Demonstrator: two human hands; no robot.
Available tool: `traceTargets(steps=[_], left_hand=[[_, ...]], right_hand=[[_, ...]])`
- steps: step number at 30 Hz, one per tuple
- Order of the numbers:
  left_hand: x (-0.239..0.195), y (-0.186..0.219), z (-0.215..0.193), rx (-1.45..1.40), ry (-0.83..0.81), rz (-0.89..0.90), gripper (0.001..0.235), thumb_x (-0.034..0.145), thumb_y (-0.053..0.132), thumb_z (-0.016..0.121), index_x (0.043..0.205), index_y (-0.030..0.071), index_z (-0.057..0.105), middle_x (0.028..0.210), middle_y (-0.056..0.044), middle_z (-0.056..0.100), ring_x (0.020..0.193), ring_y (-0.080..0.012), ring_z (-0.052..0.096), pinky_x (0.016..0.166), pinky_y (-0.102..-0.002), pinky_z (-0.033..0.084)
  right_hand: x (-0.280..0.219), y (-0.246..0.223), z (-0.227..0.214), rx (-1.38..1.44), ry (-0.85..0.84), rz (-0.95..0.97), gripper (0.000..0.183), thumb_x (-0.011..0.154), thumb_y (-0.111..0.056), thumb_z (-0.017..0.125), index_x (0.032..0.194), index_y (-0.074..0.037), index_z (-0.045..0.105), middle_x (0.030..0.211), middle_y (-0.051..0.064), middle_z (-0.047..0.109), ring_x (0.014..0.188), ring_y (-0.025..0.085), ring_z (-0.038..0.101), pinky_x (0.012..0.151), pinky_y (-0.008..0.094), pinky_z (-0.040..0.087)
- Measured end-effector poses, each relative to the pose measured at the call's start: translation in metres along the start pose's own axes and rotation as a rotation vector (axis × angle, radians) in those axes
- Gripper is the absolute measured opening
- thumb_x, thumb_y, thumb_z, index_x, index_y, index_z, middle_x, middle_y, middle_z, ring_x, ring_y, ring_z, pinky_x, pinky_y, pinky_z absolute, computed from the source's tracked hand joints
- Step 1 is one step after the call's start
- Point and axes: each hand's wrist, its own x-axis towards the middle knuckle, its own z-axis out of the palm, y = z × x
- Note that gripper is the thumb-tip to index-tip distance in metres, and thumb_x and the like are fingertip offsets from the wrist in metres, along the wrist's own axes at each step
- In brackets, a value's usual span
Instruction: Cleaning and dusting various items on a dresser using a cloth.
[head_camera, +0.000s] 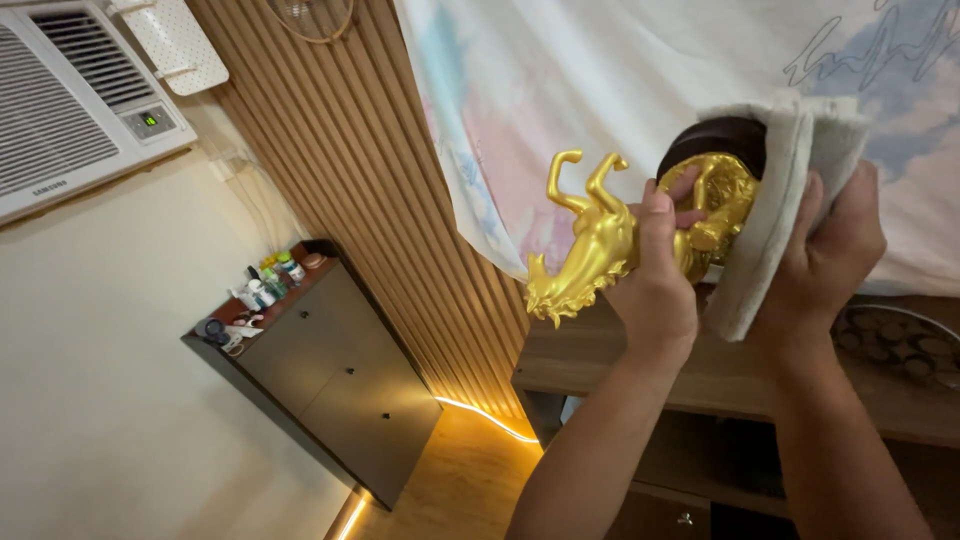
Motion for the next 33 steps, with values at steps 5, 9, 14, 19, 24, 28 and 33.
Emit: traceTargets(steps=[5, 9, 14, 19, 24, 28, 33], left_hand=[[0.015, -0.002, -0.006, 0.098, 0.020, 0.005, 0.027, 0.111, 0.020, 0.050, 0.115, -0.001, 0.066, 0.115, -0.013, 0.074, 0.093, -0.0172, 0.069, 0.083, -0.030, 0.057], [0.040, -0.005, -0.020, -0.178, 0.173, -0.017, 0.018, 0.108, 0.018, 0.054, 0.100, 0.005, 0.064, 0.102, -0.012, 0.074, 0.101, -0.0234, 0.070, 0.091, -0.037, 0.058], [0.055, 0.010, -0.032, -0.501, 0.238, 0.078, 0.026, 0.106, 0.017, 0.054, 0.081, 0.009, 0.051, 0.077, -0.011, 0.067, 0.111, -0.0343, 0.072, 0.100, -0.050, 0.058], [0.052, -0.010, -0.055, -0.602, 0.242, 0.051, 0.027, 0.107, 0.019, 0.054, 0.083, 0.008, 0.050, 0.070, -0.006, 0.060, 0.099, -0.0290, 0.068, 0.105, -0.049, 0.057], [0.038, -0.012, -0.058, -0.518, 0.247, -0.051, 0.025, 0.105, 0.018, 0.057, 0.082, 0.009, 0.052, 0.069, -0.006, 0.060, 0.085, -0.0243, 0.070, 0.098, -0.044, 0.057], [0.035, -0.030, -0.069, -0.392, 0.281, -0.111, 0.021, 0.104, 0.017, 0.063, 0.085, 0.009, 0.057, 0.070, -0.005, 0.061, 0.070, -0.0206, 0.066, 0.078, -0.042, 0.057], [0.036, -0.011, -0.062, -0.427, 0.333, -0.085, 0.019, 0.096, 0.021, 0.066, 0.086, 0.007, 0.059, 0.064, -0.004, 0.057, 0.065, -0.0204, 0.066, 0.072, -0.042, 0.063]], right_hand=[[-0.017, 0.022, 0.006, 0.054, 0.089, -0.248, 0.033, 0.125, -0.027, 0.052, 0.129, 0.004, 0.062, 0.109, 0.010, 0.074, 0.095, 0.013, 0.072, 0.084, 0.026, 0.058], [-0.021, 0.055, -0.010, 0.044, 0.088, -0.203, 0.034, 0.125, -0.023, 0.056, 0.133, 0.010, 0.058, 0.123, 0.021, 0.070, 0.105, 0.023, 0.071, 0.092, 0.035, 0.059], [-0.012, 0.084, -0.022, -0.055, 0.126, 0.119, 0.027, 0.119, -0.019, 0.061, 0.112, 0.007, 0.062, 0.100, 0.018, 0.065, 0.086, 0.027, 0.064, 0.076, 0.035, 0.053], [0.007, 0.029, -0.022, 0.427, 0.086, 0.161, 0.028, 0.118, -0.015, 0.045, 0.138, 0.004, 0.049, 0.128, 0.021, 0.066, 0.111, 0.030, 0.073, 0.093, 0.043, 0.059], [-0.002, 0.033, -0.004, 0.656, 0.074, 0.363, 0.037, 0.113, -0.011, 0.044, 0.148, 0.002, 0.043, 0.131, 0.020, 0.066, 0.112, 0.027, 0.075, 0.095, 0.042, 0.062], [-0.018, 0.007, 0.010, 0.824, -0.127, 0.539, 0.046, 0.112, -0.012, 0.046, 0.155, 0.007, 0.044, 0.132, 0.018, 0.061, 0.110, 0.023, 0.067, 0.096, 0.036, 0.060], [-0.064, -0.011, 0.011, 0.682, -0.204, 0.340, 0.052, 0.114, -0.022, 0.049, 0.158, 0.004, 0.038, 0.144, 0.014, 0.057, 0.128, 0.020, 0.059, 0.113, 0.036, 0.049]])
